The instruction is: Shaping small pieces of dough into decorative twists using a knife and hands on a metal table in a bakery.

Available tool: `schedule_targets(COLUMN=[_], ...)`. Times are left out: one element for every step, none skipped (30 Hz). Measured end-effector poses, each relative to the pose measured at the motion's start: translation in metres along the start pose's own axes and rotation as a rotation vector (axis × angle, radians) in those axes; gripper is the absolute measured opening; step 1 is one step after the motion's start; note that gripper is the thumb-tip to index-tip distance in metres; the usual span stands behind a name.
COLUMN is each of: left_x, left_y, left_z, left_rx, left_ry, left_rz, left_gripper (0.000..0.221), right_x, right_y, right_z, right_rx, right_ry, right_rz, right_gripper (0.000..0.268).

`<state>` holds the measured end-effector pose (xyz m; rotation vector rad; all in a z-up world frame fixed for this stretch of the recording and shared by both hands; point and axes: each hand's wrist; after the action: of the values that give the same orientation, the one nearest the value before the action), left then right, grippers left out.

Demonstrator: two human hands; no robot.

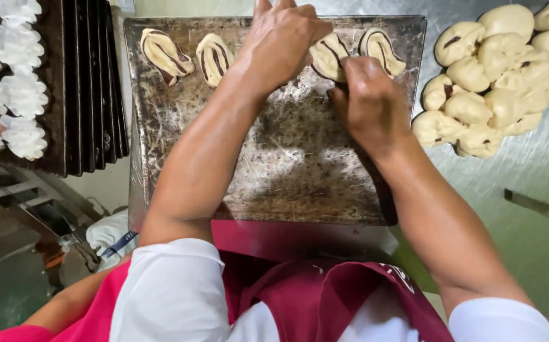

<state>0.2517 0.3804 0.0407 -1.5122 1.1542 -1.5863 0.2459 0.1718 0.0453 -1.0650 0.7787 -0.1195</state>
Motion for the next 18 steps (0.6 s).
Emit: schedule_targets(left_x=[-0.003, -0.007, -0.008, -0.010, -0.012, -0.007, -0.001, 0.005, -0.018, -0.039, -0.057, -0.041, -0.034, -0.027, -0.017, -0.006, 0.005, 0.014], left_y=[0.008, 0.016, 0.016, 0.016, 0.016, 0.005, -0.004, -0.013, 0.017, 0.048, 0.078, 0.064, 0.042, 0.021, 0.012, 0.003, -0.004, 0.003], left_z=[0.004, 0.008, 0.010, 0.013, 0.014, 0.008, 0.003, -0.002, 0.013, 0.027, 0.044, 0.028, 0.021, 0.015, 0.002, -0.006, -0.002, -0.006], left_rx=[0.063, 0.126, 0.127, 0.114, 0.099, 0.097, 0.115, 0.132, 0.123, 0.120, 0.126, 0.126, 0.120, 0.114, 0.105, 0.144, 0.182, 0.172], left_ry=[0.004, 0.007, 0.010, 0.033, 0.051, 0.050, 0.075, 0.100, 0.107, 0.052, 0.003, 0.016, 0.140, 0.259, 0.273, 0.278, 0.304, 0.340], left_rz=[-0.044, -0.088, -0.090, -0.072, -0.055, -0.057, -0.111, -0.166, -0.179, -0.048, 0.081, 0.067, 0.217, 0.372, 0.352, 0.277, 0.193, 0.163], left_gripper=[0.053, 0.049, 0.049, 0.031, 0.024, 0.024, 0.019, 0.019, 0.019, 0.006, 0.017, 0.017, 0.011, 0.015, 0.015, 0.024, 0.056, 0.056], right_x=[0.005, 0.011, 0.017, 0.023, 0.029, 0.022, 0.016, 0.010, 0.012, 0.013, 0.017, 0.010, 0.010, 0.011, 0.007, 0.006, 0.011, 0.022], right_y=[0.009, 0.017, 0.022, 0.026, 0.031, 0.025, 0.020, 0.014, 0.024, 0.033, 0.039, 0.033, 0.029, 0.025, 0.013, 0.001, -0.016, -0.025], right_z=[0.000, 0.000, 0.000, 0.001, 0.001, 0.000, -0.003, -0.005, -0.006, -0.008, -0.010, -0.021, -0.018, -0.016, -0.025, -0.033, -0.040, -0.052], right_rx=[0.048, 0.097, 0.098, 0.139, 0.177, 0.175, 0.183, 0.192, 0.185, 0.223, 0.264, 0.260, 0.191, 0.121, 0.110, 0.089, 0.078, 0.077], right_ry=[0.000, 0.000, 0.001, -0.021, -0.044, -0.043, -0.008, 0.026, 0.041, 0.018, -0.008, 0.002, 0.012, 0.021, 0.043, 0.078, 0.131, 0.171], right_rz=[-0.064, -0.127, -0.131, -0.137, -0.139, -0.139, -0.137, -0.135, -0.141, -0.212, -0.293, -0.309, -0.250, -0.192, -0.200, -0.122, -0.059, -0.084], right_gripper=[0.010, 0.018, 0.018, 0.014, 0.011, 0.011, 0.011, 0.012, 0.012, 0.008, 0.011, 0.011, 0.008, 0.013, 0.013, 0.019, 0.038, 0.038])
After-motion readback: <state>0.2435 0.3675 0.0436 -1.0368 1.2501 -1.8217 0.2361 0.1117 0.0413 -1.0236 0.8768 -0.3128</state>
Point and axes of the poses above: each hand's wrist, its own z-axis towards the middle knuckle, its own y-axis out of the palm, x = y × z, and after that the axes turned 3 degrees about x, right-handed
